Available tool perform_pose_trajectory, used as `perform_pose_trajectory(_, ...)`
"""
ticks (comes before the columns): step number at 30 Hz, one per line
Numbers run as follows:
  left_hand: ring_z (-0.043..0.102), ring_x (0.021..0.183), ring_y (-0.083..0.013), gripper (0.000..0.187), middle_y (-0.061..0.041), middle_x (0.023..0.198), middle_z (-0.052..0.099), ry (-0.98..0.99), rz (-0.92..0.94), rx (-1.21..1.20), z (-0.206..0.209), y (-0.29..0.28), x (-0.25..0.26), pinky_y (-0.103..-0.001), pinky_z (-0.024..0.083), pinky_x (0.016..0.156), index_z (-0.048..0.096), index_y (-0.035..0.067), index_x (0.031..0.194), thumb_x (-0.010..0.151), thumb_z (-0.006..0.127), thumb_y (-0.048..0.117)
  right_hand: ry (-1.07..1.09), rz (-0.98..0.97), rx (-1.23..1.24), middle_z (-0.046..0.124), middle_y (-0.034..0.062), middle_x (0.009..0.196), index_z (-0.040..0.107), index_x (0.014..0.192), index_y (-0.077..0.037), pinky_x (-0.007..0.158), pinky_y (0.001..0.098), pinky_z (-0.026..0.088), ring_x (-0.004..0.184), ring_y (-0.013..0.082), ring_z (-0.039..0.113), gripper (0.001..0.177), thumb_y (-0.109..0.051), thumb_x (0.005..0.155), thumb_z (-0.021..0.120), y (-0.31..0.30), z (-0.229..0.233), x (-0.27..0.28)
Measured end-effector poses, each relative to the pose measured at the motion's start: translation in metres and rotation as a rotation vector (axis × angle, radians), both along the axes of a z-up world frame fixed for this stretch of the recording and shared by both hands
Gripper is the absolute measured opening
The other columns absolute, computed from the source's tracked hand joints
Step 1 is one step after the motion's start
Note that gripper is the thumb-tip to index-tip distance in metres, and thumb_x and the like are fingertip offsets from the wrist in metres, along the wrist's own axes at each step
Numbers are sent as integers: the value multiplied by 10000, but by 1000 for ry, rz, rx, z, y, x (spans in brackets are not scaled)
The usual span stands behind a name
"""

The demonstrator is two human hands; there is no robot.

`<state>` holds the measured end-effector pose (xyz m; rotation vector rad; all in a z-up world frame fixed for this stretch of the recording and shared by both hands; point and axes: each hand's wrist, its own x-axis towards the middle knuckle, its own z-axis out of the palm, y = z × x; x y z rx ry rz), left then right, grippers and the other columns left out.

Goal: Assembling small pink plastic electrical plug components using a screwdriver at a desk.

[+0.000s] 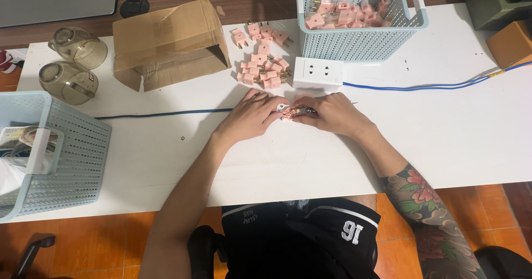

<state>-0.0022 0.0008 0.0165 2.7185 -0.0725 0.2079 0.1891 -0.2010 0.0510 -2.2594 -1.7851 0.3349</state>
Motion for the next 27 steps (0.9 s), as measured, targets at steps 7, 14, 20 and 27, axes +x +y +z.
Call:
perform_pose_trajectory(7,738,1075,-319,340,-118,999,790,-21,-10,-16,11,10,-8,-524,440,1166,637,178,1468,1142,691,257,4,-5,19,881,77,825,864,1301,-174,730,337,619,695,244,815,425,-471,998,869,0,1,1)
perform_pose_trajectory(14,755,967,-321,368,-72,879,796,19,84,-65,14,47,-26,-532,448,1153,702,208,1391,1041,804,254,24,-13,12,881,90,839,857,1327,-176,727,339,597,668,262,797,429,-453,1001,877,-1,0,4)
perform_pose_trajectory(20,782,807,-280,307,-53,733,756,0,203,2,-10,56,-23,-473,498,1090,748,228,1437,1161,683,346,33,-20,7,892,97,872,848,1344,-178,725,330,597,651,251,796,461,-490,1005,870,-1,-2,2)
perform_pose_trajectory(27,800,841,-273,417,-66,877,794,-60,215,32,-10,43,-16,-498,582,998,756,267,1503,1124,761,441,25,-26,-48,916,104,1053,835,1377,-180,805,363,650,774,283,863,521,-546,1006,851,-5,-2,6)
